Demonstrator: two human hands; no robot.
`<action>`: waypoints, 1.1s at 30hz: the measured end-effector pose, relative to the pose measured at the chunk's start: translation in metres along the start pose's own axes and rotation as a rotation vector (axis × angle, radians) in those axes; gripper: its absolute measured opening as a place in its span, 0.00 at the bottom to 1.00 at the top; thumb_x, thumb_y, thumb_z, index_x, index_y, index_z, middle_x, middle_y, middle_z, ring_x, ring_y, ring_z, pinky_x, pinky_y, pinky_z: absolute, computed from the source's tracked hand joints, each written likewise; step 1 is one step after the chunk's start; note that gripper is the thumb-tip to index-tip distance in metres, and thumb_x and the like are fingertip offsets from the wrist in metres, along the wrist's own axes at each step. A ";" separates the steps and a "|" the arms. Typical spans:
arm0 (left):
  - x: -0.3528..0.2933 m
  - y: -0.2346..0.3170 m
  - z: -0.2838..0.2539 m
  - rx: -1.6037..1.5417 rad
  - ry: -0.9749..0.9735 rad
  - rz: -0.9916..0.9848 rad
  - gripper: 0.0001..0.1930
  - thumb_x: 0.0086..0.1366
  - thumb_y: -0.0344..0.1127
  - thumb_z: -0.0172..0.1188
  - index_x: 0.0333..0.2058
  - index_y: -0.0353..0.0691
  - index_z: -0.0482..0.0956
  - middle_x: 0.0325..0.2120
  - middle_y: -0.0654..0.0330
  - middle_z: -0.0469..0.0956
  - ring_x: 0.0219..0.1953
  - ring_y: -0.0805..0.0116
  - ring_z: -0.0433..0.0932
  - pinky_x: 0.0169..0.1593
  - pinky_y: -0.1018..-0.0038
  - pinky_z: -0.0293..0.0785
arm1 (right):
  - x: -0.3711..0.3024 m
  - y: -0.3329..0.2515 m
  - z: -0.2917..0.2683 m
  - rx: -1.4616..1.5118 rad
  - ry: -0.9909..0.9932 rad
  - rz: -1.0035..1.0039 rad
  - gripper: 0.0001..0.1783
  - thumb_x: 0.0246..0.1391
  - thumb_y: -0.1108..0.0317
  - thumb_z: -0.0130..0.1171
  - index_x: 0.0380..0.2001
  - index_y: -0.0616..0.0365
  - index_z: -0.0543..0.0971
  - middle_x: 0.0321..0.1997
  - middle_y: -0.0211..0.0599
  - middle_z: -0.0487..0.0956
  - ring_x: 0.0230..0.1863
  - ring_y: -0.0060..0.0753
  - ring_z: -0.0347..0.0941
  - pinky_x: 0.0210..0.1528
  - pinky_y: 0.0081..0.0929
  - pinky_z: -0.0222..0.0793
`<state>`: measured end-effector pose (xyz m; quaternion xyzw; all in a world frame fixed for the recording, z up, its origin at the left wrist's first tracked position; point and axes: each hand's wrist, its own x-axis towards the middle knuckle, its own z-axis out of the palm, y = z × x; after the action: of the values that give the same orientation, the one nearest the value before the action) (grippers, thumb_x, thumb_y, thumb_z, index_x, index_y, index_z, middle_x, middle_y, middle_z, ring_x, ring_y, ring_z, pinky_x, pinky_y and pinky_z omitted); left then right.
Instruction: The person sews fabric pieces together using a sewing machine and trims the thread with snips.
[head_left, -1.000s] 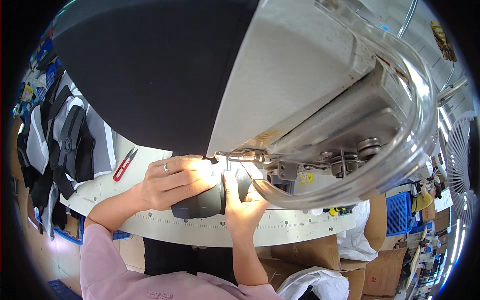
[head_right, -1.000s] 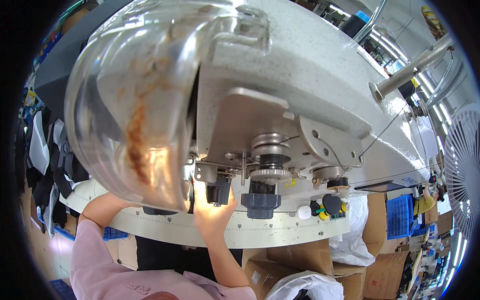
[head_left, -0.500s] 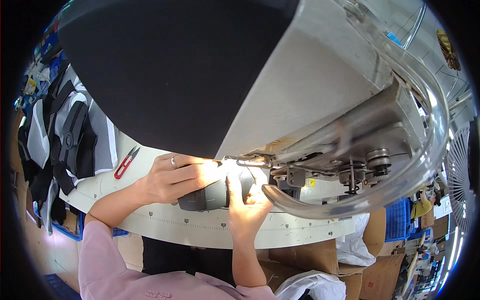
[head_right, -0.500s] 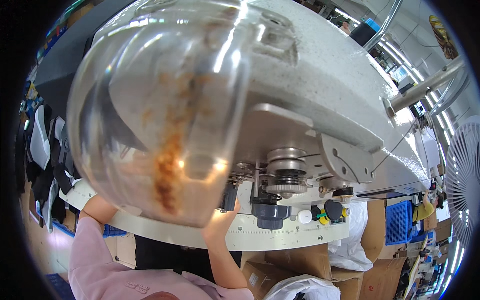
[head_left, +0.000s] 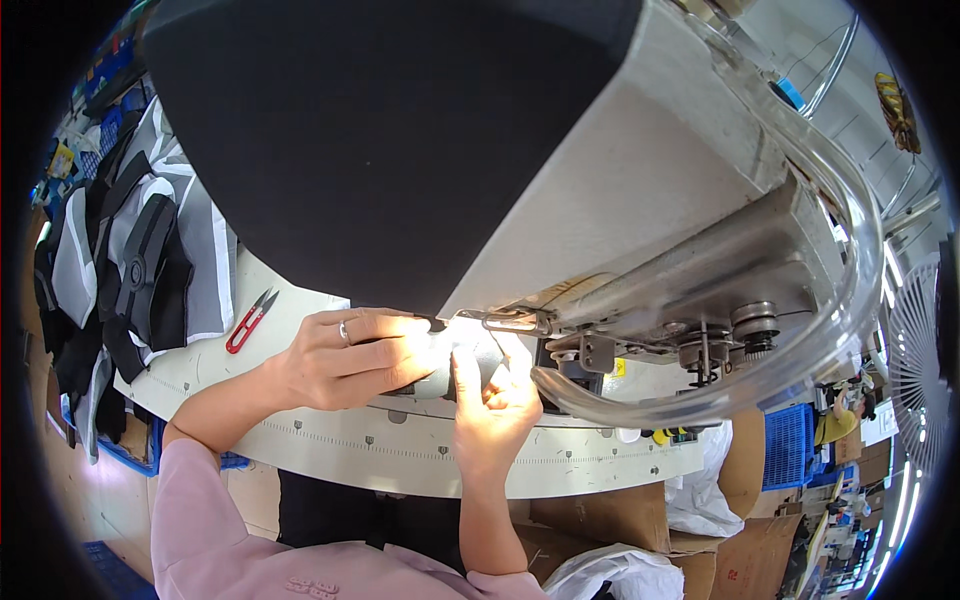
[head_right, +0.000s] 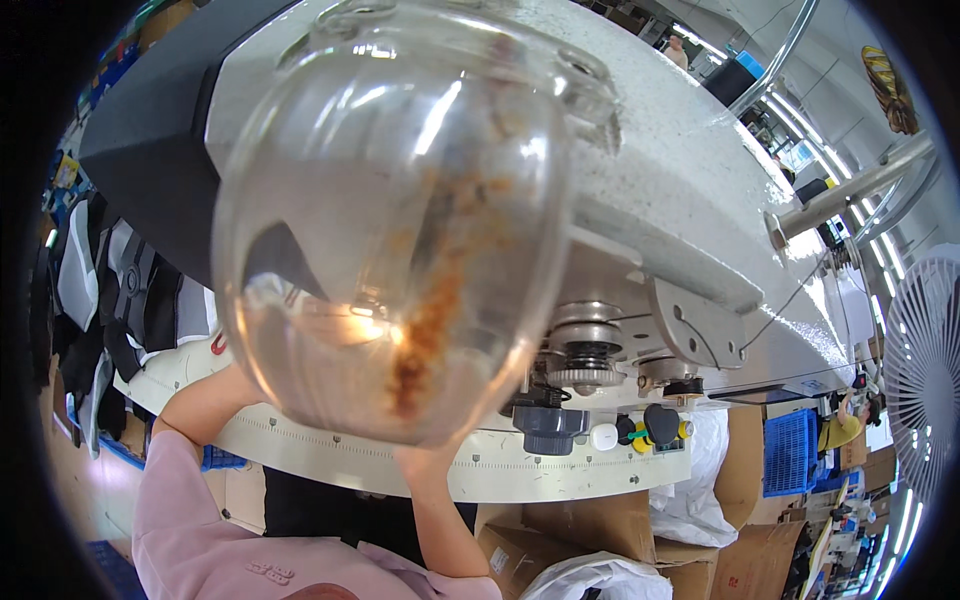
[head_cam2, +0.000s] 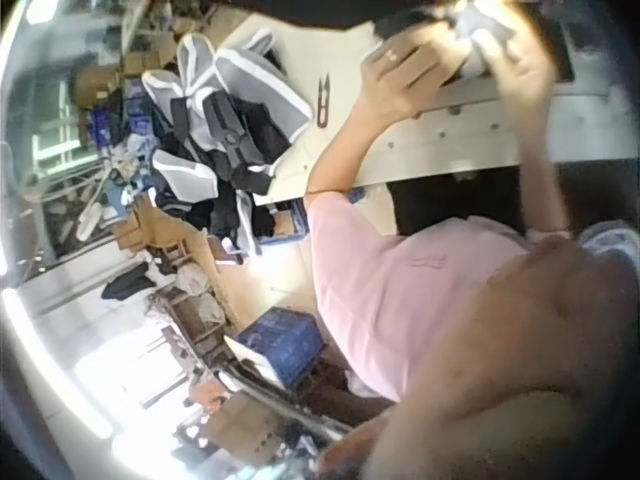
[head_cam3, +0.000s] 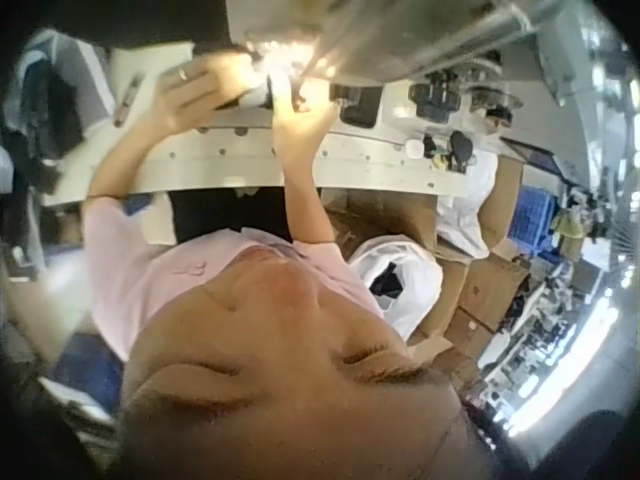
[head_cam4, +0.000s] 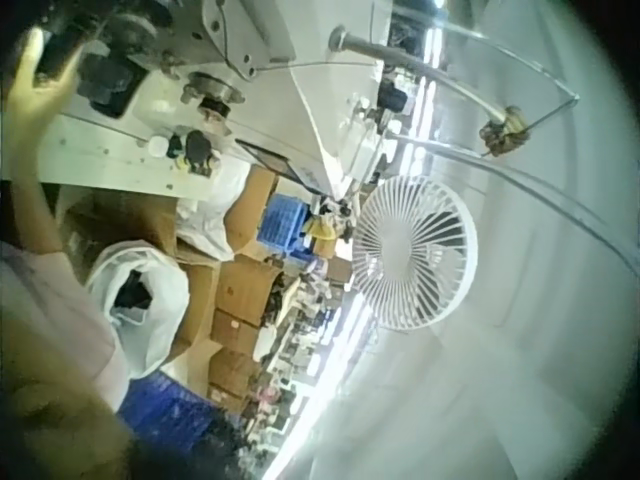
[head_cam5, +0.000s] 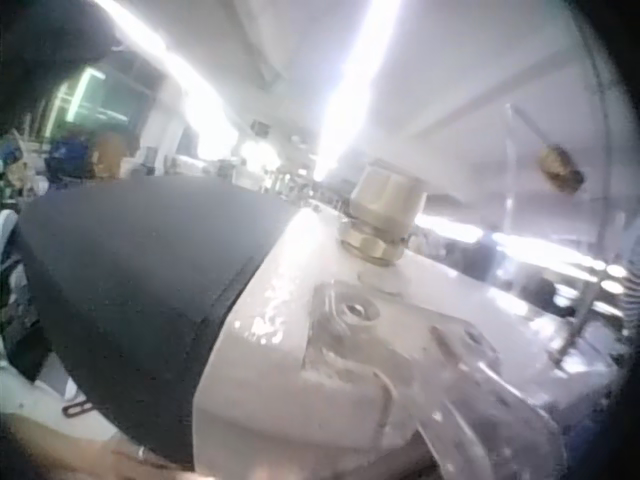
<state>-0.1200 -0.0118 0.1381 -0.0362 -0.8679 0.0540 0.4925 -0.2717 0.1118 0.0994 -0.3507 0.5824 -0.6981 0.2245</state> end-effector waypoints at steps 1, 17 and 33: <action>-0.001 0.000 0.003 -0.030 0.006 -0.023 0.11 0.45 0.28 0.70 0.31 0.35 0.86 0.33 0.59 0.81 0.39 0.62 0.86 0.37 0.73 0.89 | 0.000 -0.001 0.002 0.057 0.025 0.037 0.22 0.62 0.78 0.64 0.59 0.68 0.74 0.40 0.37 0.86 0.33 0.14 0.79 0.30 0.13 0.76; -0.014 -0.013 0.010 0.025 0.021 -0.041 0.14 0.42 0.23 0.65 0.32 0.40 0.86 0.38 0.63 0.83 0.33 0.71 0.84 0.24 0.77 0.74 | 0.001 0.015 -0.024 -0.161 -0.126 -0.107 0.21 0.53 0.79 0.72 0.51 0.67 0.80 0.37 0.36 0.85 0.35 0.23 0.82 0.37 0.20 0.78; 0.003 -0.004 0.000 -0.048 0.040 -0.038 0.09 0.50 0.26 0.69 0.33 0.37 0.86 0.35 0.60 0.82 0.39 0.63 0.87 0.32 0.74 0.84 | 0.041 0.014 -0.039 -0.508 -0.201 -0.902 0.16 0.40 0.78 0.78 0.35 0.50 0.89 0.37 0.31 0.85 0.34 0.28 0.76 0.39 0.27 0.70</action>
<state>-0.1219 -0.0155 0.1416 -0.0328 -0.8595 0.0232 0.5096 -0.3292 0.1041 0.0920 -0.6752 0.5000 -0.5252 -0.1353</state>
